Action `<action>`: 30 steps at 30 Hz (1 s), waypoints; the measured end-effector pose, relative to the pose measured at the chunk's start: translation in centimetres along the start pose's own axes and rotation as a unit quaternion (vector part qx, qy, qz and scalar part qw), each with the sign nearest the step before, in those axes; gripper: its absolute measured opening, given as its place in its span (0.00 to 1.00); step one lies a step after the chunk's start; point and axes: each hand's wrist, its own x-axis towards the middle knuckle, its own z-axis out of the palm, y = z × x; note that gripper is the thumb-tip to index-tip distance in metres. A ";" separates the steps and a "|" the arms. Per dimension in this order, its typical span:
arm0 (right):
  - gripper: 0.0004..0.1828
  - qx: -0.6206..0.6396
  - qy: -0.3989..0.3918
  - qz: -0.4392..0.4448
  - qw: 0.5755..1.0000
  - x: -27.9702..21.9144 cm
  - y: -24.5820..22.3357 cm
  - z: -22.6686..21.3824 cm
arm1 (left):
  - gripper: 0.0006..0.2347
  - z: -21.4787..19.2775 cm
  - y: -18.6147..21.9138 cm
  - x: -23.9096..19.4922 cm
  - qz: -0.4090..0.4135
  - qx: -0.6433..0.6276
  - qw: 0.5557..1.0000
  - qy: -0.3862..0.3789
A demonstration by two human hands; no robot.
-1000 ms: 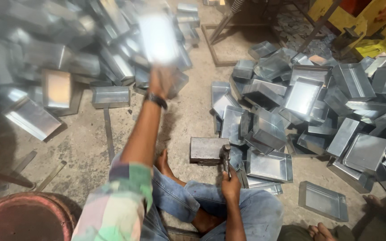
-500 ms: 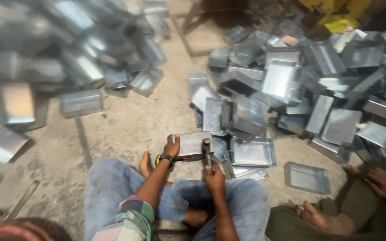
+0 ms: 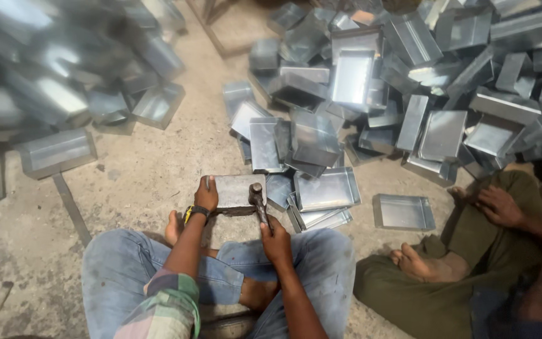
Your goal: The person uses a hammer to shape or assemble rectangular metal boxes, repeatedly striking the sides and edges while holding them by hand.
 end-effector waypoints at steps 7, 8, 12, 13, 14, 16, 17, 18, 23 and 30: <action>0.20 -0.003 -0.010 0.061 0.998 0.0 -1.6 -1.3 | 0.23 -0.8 -2.5 -2.5 -0.026 0.007 1.000 0.008; 0.20 -0.005 -0.010 0.071 0.997 0.1 -1.6 -1.1 | 0.23 -1.1 -3.0 -2.4 -0.024 0.015 1.000 0.002; 0.22 0.008 0.013 0.018 1.000 0.7 -1.7 -0.6 | 0.24 -1.5 -3.5 -2.2 -0.059 0.033 0.998 -0.010; 0.22 -0.008 0.011 0.026 1.000 0.6 -1.6 -0.2 | 0.25 -1.7 -3.5 -2.4 -0.074 0.036 0.996 -0.013; 0.23 -0.024 0.009 0.033 0.999 0.6 -1.3 0.2 | 0.25 -2.1 -3.5 -2.6 -0.073 0.034 0.997 -0.015; 0.22 -0.032 0.010 0.015 0.999 1.0 -0.7 0.6 | 0.26 -2.6 -2.4 -3.0 -0.067 0.024 0.997 -0.016; 0.22 -0.022 0.012 -0.007 1.000 1.0 -0.4 0.8 | 0.26 -3.0 -1.6 -3.4 -0.090 0.041 0.995 -0.025; 0.21 -0.012 0.013 -0.029 0.999 0.8 -0.1 0.9 | 0.25 -3.7 -0.6 -3.8 -0.114 0.058 0.991 -0.033; 0.19 0.023 0.027 -0.028 0.999 1.6 0.7 0.5 | 0.06 -3.1 11.1 -5.7 0.238 0.072 0.951 0.184; 0.19 0.089 0.035 0.076 0.993 1.0 0.9 -0.2 | 0.34 4.4 29.9 -3.7 0.517 0.117 0.842 -0.098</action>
